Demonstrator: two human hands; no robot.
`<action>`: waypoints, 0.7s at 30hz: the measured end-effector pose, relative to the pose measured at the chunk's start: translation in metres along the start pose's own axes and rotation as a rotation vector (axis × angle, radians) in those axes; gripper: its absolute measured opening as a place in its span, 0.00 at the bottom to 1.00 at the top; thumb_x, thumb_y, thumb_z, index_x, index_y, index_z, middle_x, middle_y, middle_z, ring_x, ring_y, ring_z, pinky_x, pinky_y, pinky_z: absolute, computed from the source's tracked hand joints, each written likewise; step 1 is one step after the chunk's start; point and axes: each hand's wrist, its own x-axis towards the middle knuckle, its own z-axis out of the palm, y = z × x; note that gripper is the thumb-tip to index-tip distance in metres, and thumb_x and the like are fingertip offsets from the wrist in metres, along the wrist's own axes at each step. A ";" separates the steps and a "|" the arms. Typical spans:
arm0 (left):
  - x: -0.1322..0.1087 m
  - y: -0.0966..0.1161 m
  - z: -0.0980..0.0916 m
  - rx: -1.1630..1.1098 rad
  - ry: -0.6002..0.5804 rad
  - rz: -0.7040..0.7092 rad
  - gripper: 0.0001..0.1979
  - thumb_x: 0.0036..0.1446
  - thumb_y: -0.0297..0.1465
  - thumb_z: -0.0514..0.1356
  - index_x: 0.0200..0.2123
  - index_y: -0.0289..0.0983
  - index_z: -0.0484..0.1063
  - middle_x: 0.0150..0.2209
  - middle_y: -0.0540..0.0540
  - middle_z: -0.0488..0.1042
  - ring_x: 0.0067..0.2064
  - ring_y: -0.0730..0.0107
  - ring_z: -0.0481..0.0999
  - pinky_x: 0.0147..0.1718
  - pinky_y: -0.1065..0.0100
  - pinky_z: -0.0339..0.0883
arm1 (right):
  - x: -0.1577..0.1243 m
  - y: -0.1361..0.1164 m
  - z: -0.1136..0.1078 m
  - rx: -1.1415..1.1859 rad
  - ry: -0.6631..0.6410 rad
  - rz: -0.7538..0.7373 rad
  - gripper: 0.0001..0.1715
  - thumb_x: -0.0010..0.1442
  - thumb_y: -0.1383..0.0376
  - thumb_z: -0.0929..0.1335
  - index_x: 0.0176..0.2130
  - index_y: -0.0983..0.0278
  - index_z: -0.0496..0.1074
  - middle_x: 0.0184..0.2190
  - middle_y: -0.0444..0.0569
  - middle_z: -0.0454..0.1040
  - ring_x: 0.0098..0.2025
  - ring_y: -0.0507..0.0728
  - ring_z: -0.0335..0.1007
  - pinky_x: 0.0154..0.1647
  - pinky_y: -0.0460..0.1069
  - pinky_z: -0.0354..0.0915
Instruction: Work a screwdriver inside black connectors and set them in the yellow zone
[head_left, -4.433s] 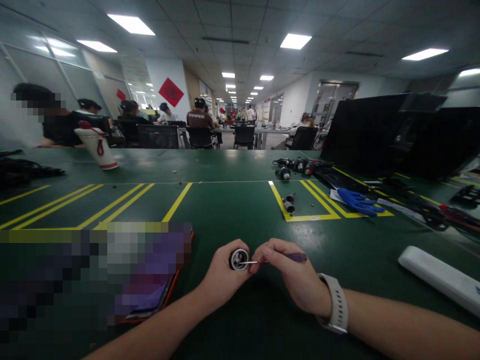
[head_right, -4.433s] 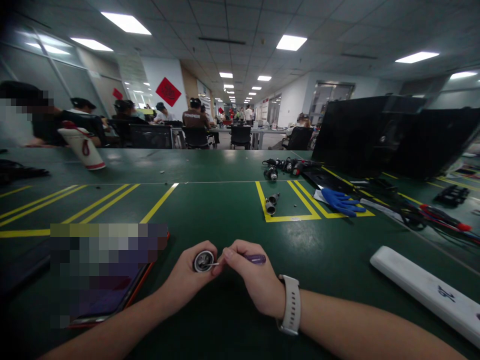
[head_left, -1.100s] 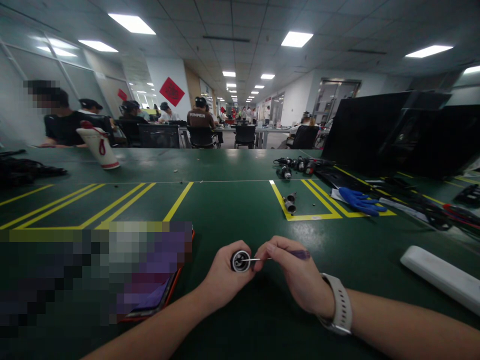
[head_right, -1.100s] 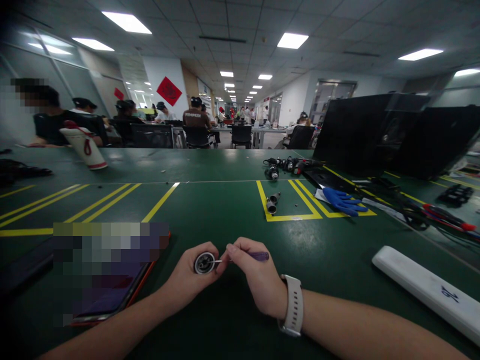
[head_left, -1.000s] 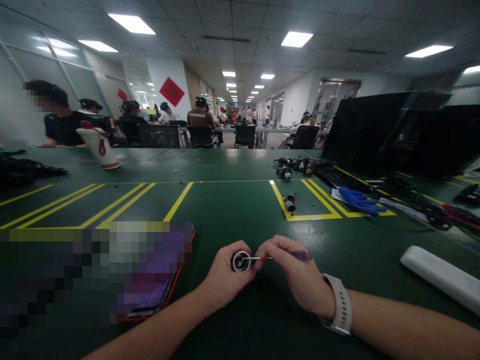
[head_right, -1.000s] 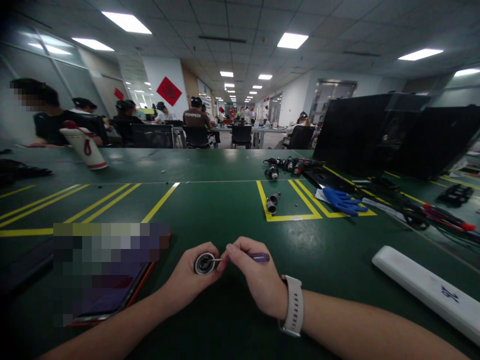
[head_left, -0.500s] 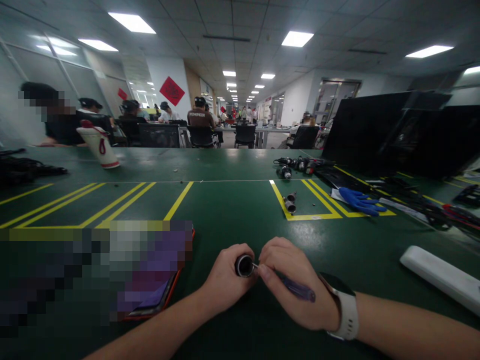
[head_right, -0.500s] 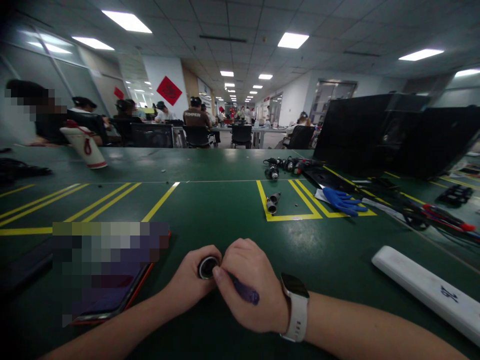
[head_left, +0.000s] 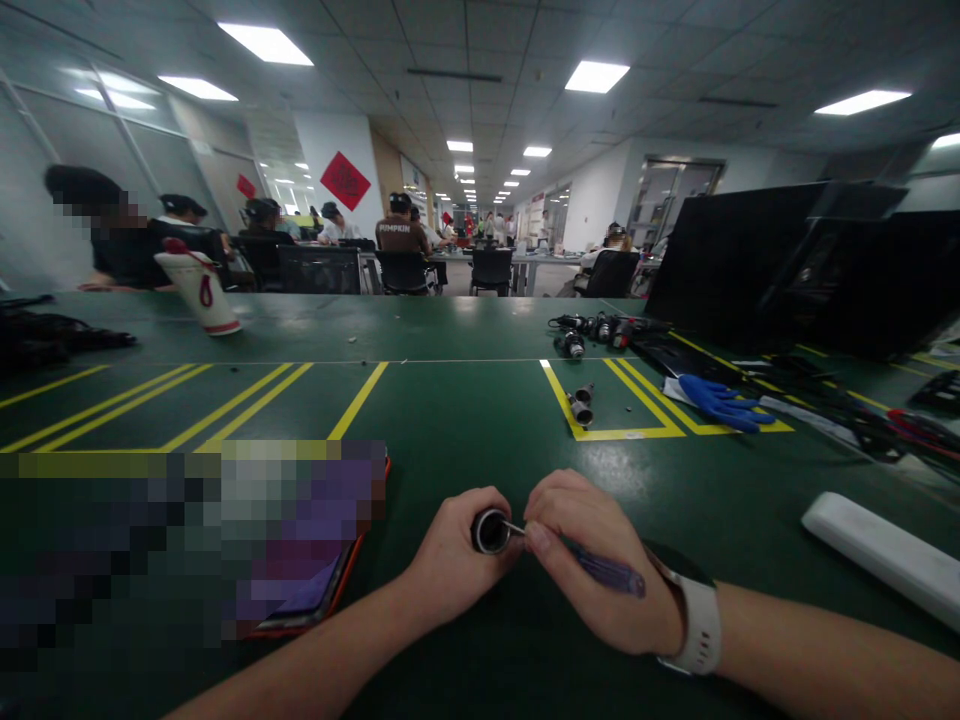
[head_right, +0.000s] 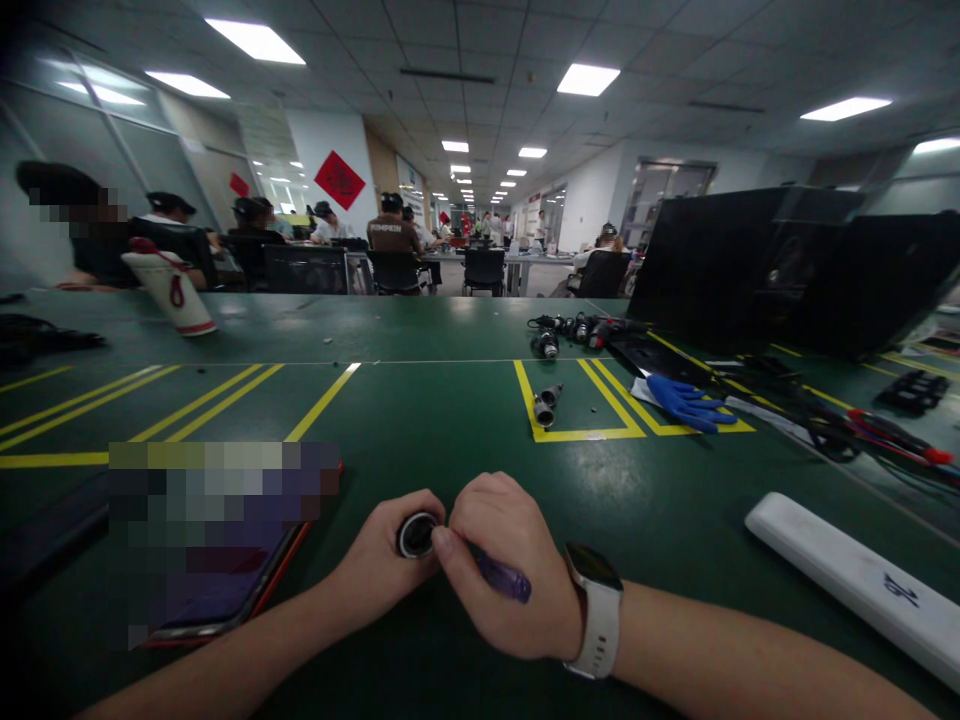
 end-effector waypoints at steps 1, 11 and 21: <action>0.000 0.000 0.000 0.013 -0.006 0.009 0.05 0.44 0.28 0.60 0.24 0.36 0.65 0.22 0.53 0.65 0.25 0.73 0.64 0.23 0.71 0.57 | 0.000 -0.001 0.000 -0.031 -0.028 -0.018 0.12 0.60 0.70 0.60 0.26 0.65 0.64 0.24 0.48 0.67 0.31 0.54 0.63 0.35 0.51 0.57; -0.002 -0.001 0.001 0.037 -0.022 -0.011 0.03 0.45 0.27 0.60 0.24 0.36 0.66 0.23 0.52 0.67 0.26 0.71 0.66 0.24 0.71 0.58 | 0.006 -0.001 0.002 0.183 -0.022 0.344 0.19 0.61 0.64 0.60 0.20 0.65 0.66 0.20 0.47 0.68 0.26 0.53 0.64 0.30 0.49 0.59; 0.000 0.002 0.000 -0.193 -0.015 -0.095 0.05 0.45 0.28 0.60 0.23 0.36 0.64 0.24 0.50 0.69 0.26 0.71 0.69 0.25 0.70 0.62 | 0.009 0.013 0.014 0.758 0.210 0.746 0.18 0.57 0.61 0.64 0.20 0.65 0.70 0.17 0.45 0.70 0.27 0.54 0.66 0.39 0.52 0.61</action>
